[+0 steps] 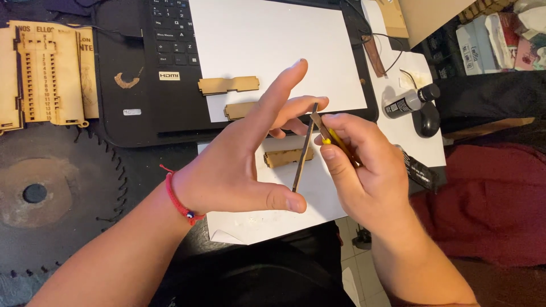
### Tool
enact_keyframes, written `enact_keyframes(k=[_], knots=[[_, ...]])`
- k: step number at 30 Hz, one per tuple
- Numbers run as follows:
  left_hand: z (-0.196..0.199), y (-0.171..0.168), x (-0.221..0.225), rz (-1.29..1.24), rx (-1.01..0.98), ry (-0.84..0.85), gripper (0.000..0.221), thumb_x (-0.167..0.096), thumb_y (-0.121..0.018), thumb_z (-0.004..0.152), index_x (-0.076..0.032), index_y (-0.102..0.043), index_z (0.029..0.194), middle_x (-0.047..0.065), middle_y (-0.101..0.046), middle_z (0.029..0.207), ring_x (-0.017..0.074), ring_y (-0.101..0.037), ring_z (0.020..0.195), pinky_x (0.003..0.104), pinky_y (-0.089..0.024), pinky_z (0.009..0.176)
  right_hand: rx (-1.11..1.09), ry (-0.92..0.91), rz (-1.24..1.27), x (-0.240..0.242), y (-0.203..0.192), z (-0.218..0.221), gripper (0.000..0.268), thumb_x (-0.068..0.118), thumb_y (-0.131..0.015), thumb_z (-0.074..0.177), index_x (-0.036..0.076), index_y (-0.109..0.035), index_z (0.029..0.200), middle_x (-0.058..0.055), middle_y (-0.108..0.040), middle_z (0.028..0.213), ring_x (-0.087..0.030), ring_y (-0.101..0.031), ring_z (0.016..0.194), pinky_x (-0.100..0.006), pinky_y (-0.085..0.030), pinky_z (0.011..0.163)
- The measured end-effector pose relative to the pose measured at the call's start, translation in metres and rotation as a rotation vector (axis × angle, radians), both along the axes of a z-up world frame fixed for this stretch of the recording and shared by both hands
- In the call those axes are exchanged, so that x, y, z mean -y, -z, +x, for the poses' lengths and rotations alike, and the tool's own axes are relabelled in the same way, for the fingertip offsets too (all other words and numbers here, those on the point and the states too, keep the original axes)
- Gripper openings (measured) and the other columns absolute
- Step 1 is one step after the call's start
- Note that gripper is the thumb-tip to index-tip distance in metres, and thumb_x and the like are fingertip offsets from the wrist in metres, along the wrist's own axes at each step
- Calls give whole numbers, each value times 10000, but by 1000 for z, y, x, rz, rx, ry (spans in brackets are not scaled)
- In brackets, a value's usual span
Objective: The person is using a utility knife to scrape off excess material and charring from the edges of small laser-cut wooden pieces.
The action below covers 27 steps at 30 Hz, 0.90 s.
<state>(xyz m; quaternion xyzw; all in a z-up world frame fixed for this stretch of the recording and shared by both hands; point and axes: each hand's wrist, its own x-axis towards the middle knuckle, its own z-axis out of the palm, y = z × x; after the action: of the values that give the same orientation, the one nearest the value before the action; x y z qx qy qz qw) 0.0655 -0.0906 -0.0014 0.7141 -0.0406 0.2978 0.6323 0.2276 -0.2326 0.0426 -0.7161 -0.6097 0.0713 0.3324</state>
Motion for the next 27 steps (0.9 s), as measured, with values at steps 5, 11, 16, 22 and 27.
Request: enact_keyframes(k=[5, 11, 16, 22, 27], knots=[[0, 1, -1, 36, -20, -32, 1108, -621, -666, 800, -192, 2, 1573, 269, -494, 1584, 317, -494, 1490, 384, -408, 1176, 108, -42, -4, 4, 1, 7, 291, 119, -597, 993, 63, -563, 1277, -86, -697, 1162, -177, -719, 976, -286, -547, 861], [-2, 0, -2, 84, -66, -48, 1123, -599, -701, 783, -206, -2, 1569, 232, -511, 1566, 302, -518, 1384, 391, -442, 1139, 53, -44, -33, 4, 2, 11, 292, 117, -581, 994, 58, -549, 1278, -87, -696, 1152, -184, -735, 1016, -285, -560, 883], [-2, 4, -3, 112, -79, -64, 1127, -622, -693, 784, -218, 4, 1572, 262, -532, 1552, 303, -610, 1326, 392, -437, 1118, 113, -113, -14, 6, 3, 10, 298, 82, -599, 983, 50, -548, 1275, -115, -703, 1159, -193, -736, 990, -309, -579, 871], [-2, 1, -3, 122, -101, -79, 1153, -605, -732, 753, -229, -13, 1571, 181, -547, 1540, 255, -622, 1189, 377, -468, 1068, 78, -26, -17, 4, 5, 14, 298, 140, -578, 996, 51, -550, 1279, -96, -708, 1096, -182, -714, 973, -300, -545, 871], [-3, 0, -3, 118, -117, -60, 1170, -585, -749, 748, -237, 12, 1565, 229, -518, 1571, 332, -562, 1408, 399, -445, 1092, 92, -69, -19, 5, 7, 17, 288, 131, -588, 992, 50, -561, 1267, -100, -697, 1167, -189, -738, 1006, -293, -568, 882]])
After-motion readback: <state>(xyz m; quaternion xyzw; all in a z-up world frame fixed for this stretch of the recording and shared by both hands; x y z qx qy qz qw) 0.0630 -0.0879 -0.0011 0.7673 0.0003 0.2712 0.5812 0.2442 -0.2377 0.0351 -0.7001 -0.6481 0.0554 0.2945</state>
